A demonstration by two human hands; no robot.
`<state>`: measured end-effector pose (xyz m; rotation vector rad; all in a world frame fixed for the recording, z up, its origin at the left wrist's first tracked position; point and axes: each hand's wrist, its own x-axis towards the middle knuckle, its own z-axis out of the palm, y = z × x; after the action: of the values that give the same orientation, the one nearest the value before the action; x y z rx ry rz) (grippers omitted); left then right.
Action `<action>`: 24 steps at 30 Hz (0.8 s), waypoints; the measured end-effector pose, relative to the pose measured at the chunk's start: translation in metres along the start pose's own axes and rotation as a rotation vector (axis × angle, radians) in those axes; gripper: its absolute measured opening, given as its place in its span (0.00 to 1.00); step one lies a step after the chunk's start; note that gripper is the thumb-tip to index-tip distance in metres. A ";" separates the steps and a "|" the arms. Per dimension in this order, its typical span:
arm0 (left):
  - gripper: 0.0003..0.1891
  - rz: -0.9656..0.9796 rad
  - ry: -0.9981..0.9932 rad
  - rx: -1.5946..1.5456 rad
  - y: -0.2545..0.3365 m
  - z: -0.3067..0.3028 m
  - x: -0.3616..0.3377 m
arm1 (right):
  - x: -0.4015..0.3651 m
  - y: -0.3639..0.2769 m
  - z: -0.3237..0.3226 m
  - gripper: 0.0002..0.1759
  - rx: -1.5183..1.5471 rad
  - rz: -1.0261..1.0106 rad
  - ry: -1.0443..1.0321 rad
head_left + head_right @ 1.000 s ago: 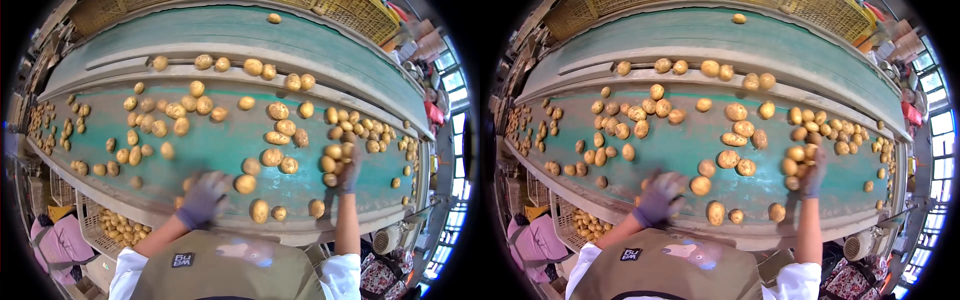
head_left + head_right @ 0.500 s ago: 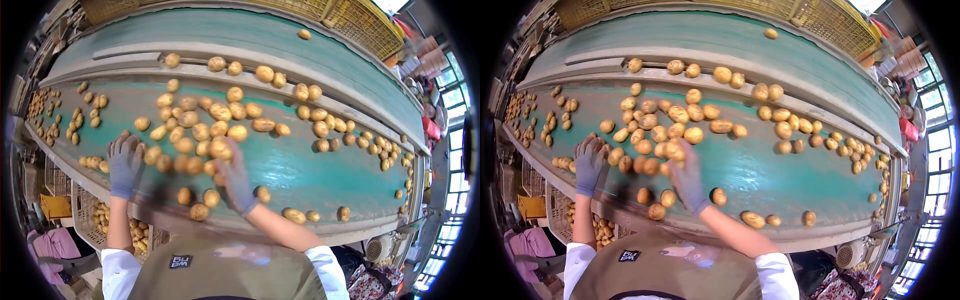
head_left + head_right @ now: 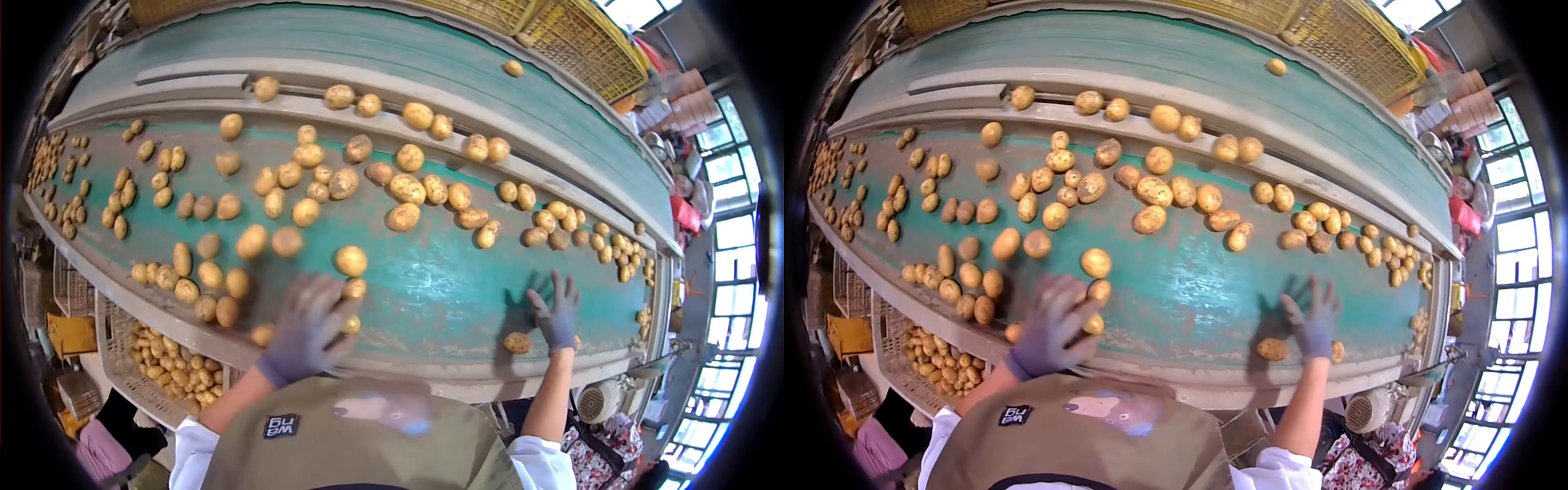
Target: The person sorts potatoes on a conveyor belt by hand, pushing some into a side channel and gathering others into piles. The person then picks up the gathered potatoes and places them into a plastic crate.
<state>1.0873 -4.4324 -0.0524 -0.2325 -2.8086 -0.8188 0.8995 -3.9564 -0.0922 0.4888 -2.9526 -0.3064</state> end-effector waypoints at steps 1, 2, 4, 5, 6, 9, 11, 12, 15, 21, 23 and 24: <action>0.23 0.118 -0.041 -0.057 0.001 0.009 0.005 | -0.014 0.002 -0.011 0.46 0.275 0.264 -0.156; 0.23 0.133 -0.039 -0.069 0.001 0.018 0.009 | -0.025 0.005 -0.024 0.48 0.556 0.528 -0.303; 0.20 0.250 -0.165 0.056 -0.004 0.030 0.014 | -0.042 -0.028 -0.044 0.50 0.442 0.523 -0.344; 0.20 0.249 -0.150 0.067 -0.006 0.030 0.015 | -0.047 -0.046 -0.047 0.50 0.490 0.491 -0.304; 0.20 0.263 -0.156 0.063 -0.012 0.025 0.014 | -0.054 -0.060 -0.036 0.50 0.531 0.447 -0.255; 0.20 0.185 -0.197 0.036 -0.039 -0.003 0.009 | -0.044 -0.166 -0.079 0.44 0.667 0.264 -0.218; 0.19 -0.078 -0.407 0.198 -0.066 -0.024 0.000 | -0.031 -0.228 -0.099 0.35 0.771 0.007 -0.245; 0.19 -0.090 -0.298 0.221 -0.087 -0.028 -0.012 | -0.019 -0.247 -0.113 0.34 0.925 -0.034 -0.347; 0.22 -0.176 -0.192 0.344 -0.163 -0.064 -0.041 | 0.054 -0.262 -0.133 0.32 1.093 0.048 -0.173; 0.26 -0.280 0.188 0.662 -0.230 -0.126 -0.074 | 0.134 -0.197 -0.038 0.31 0.449 0.018 0.026; 0.27 -0.289 0.216 0.524 -0.214 -0.121 -0.070 | 0.134 -0.204 -0.039 0.29 0.460 0.041 0.009; 0.28 -0.288 0.237 0.377 -0.199 -0.115 -0.064 | 0.137 -0.213 -0.041 0.29 0.463 0.034 0.005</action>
<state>1.1252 -4.6666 -0.0750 0.3129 -2.7305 -0.3220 0.8428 -4.2066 -0.0857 0.4827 -3.0150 0.3923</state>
